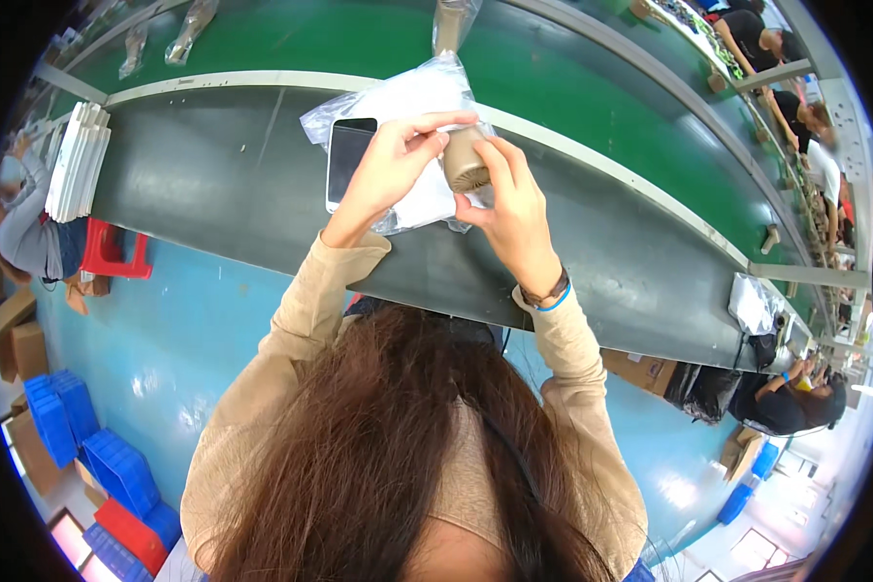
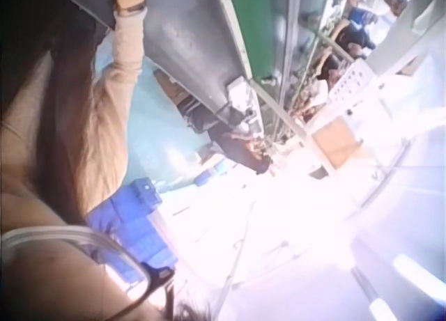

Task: Placing small electronic fans into plastic bags on a production line.

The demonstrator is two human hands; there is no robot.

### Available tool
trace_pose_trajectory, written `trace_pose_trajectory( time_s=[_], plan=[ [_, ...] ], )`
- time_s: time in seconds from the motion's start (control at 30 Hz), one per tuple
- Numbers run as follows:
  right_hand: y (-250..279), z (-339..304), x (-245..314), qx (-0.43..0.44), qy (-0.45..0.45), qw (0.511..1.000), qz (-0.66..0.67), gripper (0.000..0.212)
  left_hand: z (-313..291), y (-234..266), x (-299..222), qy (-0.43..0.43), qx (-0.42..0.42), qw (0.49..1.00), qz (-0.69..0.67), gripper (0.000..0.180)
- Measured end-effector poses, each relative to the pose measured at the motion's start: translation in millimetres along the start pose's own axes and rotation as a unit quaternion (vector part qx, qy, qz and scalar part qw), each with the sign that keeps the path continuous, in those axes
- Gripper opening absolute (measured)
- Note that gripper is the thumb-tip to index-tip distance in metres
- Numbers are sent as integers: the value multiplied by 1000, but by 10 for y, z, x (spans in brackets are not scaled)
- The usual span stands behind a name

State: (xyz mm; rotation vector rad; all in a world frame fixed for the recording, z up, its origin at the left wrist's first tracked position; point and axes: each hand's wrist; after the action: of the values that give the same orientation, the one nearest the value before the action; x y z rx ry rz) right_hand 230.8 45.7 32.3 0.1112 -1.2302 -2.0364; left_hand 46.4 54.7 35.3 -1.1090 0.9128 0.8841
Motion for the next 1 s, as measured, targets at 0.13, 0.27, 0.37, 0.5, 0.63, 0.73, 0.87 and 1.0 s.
trace_pose_trajectory(
  time_s=[0.13, 0.27, 0.37, 0.5, 0.63, 0.73, 0.87, 1.0],
  plan=[
    [13, 275, -89, 128, 1, 990, 62, 65, 109, 24, -18, -40, 29, 998, 32, 33],
    [50, 574, -437, 291, 69, 953, -49, 58, 178, 168, -44, -41, 38, 993, 108, 35],
    [93, 701, -618, 284, 137, 946, -71, 47, 189, 262, -35, -26, -34, 955, 293, 33],
    [184, 843, -753, 332, 162, 923, 112, 25, 169, 161, 12, -76, -81, 956, 272, 33],
    [145, 766, -705, 249, 60, 901, 351, 9, 267, -4, -31, -54, -71, 987, 135, 33],
    [60, 644, -627, 102, -5, 893, 438, 5, 467, -4, -37, -65, 10, 998, 23, 35],
    [-81, 662, -787, -53, -156, 929, 332, 15, 606, -37, -5, -147, -70, 985, -61, 42],
    [-186, 980, -1629, -165, -213, 958, 97, 15, 160, -28, 240, -48, -54, 970, 231, 23]
  ],
)
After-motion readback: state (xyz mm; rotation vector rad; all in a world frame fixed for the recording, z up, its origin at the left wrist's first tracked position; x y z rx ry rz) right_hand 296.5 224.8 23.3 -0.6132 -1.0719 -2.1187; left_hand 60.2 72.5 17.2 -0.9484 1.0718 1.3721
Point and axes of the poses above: each hand's wrist, its own z-axis towards the middle knuckle, its own y-axis out of the back of the hand, x = y × z, and after that the axes turned 15 degrees about -z, right-handed
